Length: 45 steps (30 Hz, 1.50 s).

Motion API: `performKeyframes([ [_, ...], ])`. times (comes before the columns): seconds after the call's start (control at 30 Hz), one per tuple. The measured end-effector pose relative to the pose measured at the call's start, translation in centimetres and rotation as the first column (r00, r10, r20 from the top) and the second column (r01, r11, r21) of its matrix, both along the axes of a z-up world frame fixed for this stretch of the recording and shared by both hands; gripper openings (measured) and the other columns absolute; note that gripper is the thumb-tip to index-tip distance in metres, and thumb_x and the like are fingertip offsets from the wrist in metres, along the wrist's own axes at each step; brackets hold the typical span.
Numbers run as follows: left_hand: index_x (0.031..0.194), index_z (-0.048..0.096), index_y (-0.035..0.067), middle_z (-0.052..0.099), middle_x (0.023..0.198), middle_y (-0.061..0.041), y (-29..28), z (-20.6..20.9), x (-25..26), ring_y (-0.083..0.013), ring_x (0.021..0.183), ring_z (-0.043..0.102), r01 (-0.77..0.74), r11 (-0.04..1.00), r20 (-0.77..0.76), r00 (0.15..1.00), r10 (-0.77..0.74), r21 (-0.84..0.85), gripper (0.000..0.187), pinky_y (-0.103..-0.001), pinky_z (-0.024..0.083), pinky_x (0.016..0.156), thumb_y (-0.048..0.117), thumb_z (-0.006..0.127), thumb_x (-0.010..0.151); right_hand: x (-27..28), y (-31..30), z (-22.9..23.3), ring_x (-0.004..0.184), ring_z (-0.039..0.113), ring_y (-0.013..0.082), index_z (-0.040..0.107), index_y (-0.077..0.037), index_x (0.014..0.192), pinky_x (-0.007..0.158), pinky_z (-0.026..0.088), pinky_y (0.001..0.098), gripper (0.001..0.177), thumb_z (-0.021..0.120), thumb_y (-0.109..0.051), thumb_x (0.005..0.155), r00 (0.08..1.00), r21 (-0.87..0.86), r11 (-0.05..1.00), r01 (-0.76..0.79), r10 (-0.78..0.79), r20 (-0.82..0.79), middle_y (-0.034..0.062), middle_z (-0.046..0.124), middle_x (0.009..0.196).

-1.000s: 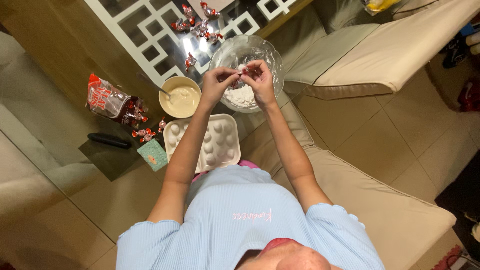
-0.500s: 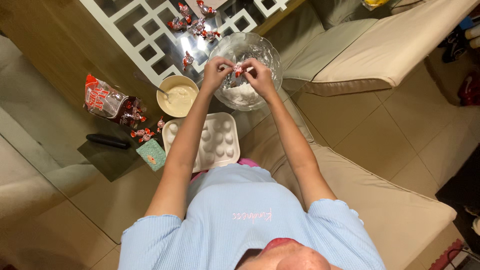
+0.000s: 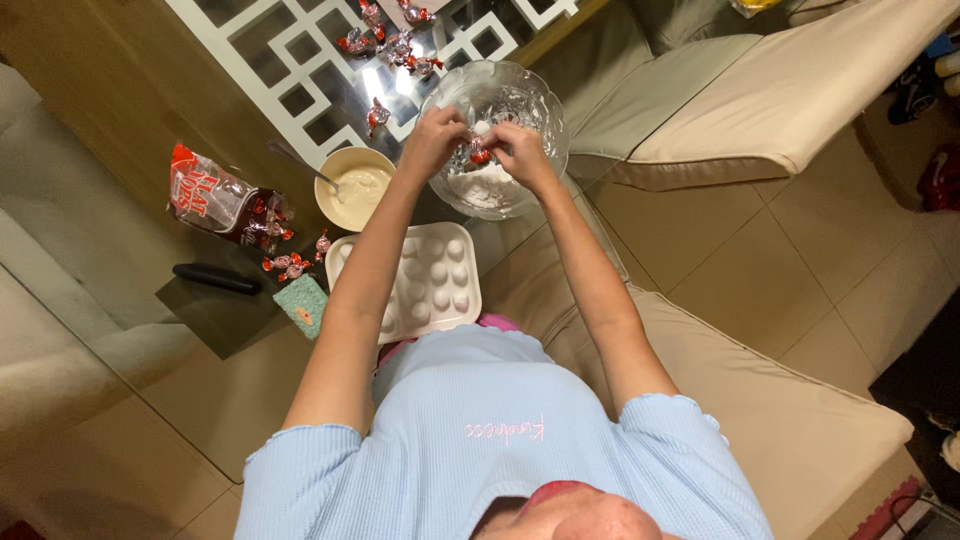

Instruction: The person prepares dough balls by hand, placing a chocolate candy into a piece of dough and rolling it into a sphere. The finished balls are then placed into a white tray.

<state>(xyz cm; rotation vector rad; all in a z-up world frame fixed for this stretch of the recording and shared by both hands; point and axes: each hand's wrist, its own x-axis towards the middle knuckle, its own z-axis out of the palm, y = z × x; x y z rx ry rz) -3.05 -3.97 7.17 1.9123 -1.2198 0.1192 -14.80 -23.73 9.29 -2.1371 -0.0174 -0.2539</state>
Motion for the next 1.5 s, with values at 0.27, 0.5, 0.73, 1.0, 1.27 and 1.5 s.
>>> performKeyframes([
  [0.27, 0.097, 0.074, 0.008, 0.072, 0.099, -0.007, 0.8, -4.0, 2.5, -0.0207, 0.087, 0.073, -0.172, 0.984, -0.422, 0.896, 0.141, -0.038, 0.017, -0.032, 0.06, 0.076, -0.004, 0.072, 0.085, 0.8, 0.7, 1.7, 0.099, 0.076, 0.0172, 0.074, -0.007, 0.109, 0.089, 0.063, 0.0312, 0.024, 0.072, 0.006, 0.088, 0.997, 0.102, 0.994, -0.039, 0.046, -0.062, 0.0075, 0.074, 0.107],
  [0.5, 0.104, 0.078, 0.002, 0.076, 0.101, -0.016, 6.0, -7.2, 9.8, -0.0231, 0.087, 0.074, -0.643, 0.762, -0.295, 0.715, 0.634, 0.08, 0.021, -0.036, 0.06, 0.08, -0.003, 0.075, 0.084, -0.6, 0.1, -0.1, 0.106, 0.069, 0.0154, 0.068, -0.01, 0.13, 0.087, 0.059, 0.028, 0.04, 0.07, 0.004, 0.093, 0.989, 0.29, 0.946, 0.148, -0.145, -0.03, 0.0049, 0.07, 0.125],
  [0.73, 0.137, 0.062, 0.008, 0.063, 0.136, -0.009, 11.3, -0.5, 7.8, -0.0223, 0.093, 0.071, -0.6, 0.798, -0.533, 0.659, 0.531, 0.054, 0.044, -0.034, 0.064, 0.081, 0.0, 0.068, 0.094, -3.7, -1.1, -2.8, 0.105, 0.069, 0.0132, 0.067, -0.008, 0.13, 0.086, 0.057, 0.0253, 0.033, 0.069, -0.001, 0.098, 0.97, 0.375, 0.896, 0.239, -0.234, -0.058, 0.0055, 0.072, 0.117],
  [1.0, 0.109, 0.071, -0.003, 0.073, 0.102, -0.013, 29.3, 2.6, -4.4, -0.019, 0.078, 0.065, -0.814, 0.581, -0.321, 0.546, 0.774, 0.019, 0.01, -0.032, 0.053, 0.069, 0.002, 0.071, 0.1, -7.6, -2.2, -4.0, 0.086, 0.069, 0.0075, 0.067, -0.005, 0.128, 0.072, 0.056, 0.0208, 0.026, 0.065, -0.006, 0.101, 0.922, 0.517, 0.764, 0.386, -0.315, -0.224, 0.0031, 0.073, 0.1],
  [1.27, 0.113, 0.074, 0.003, 0.07, 0.103, -0.017, 30.6, -5.1, -10.5, -0.0333, 0.085, 0.07, -0.625, 0.672, -0.253, 0.629, 0.735, 0.398, 0.024, -0.043, 0.055, 0.075, 0.01, 0.076, 0.09, -7.3, -0.5, -3.4, 0.084, 0.067, 0.0066, 0.067, -0.006, 0.126, 0.071, 0.056, 0.0209, 0.024, 0.063, -0.006, 0.103, 0.915, 0.537, 0.741, 0.404, -0.325, -0.24, 0.0019, 0.073, 0.098],
  [1.5, 0.102, 0.071, 0.001, 0.069, 0.101, -0.022, 25.7, -7.3, -7.7, -0.0448, 0.09, 0.067, -0.543, 0.431, -0.101, 0.533, 0.84, 0.721, 0.032, -0.058, 0.049, 0.078, 0.025, 0.084, 0.084, -7.2, 0.6, -2.5, 0.083, 0.067, 0.0065, 0.067, -0.006, 0.125, 0.07, 0.055, 0.0209, 0.023, 0.063, -0.006, 0.102, 0.916, 0.504, 0.765, 0.401, -0.329, -0.229, 0.001, 0.072, 0.096],
])
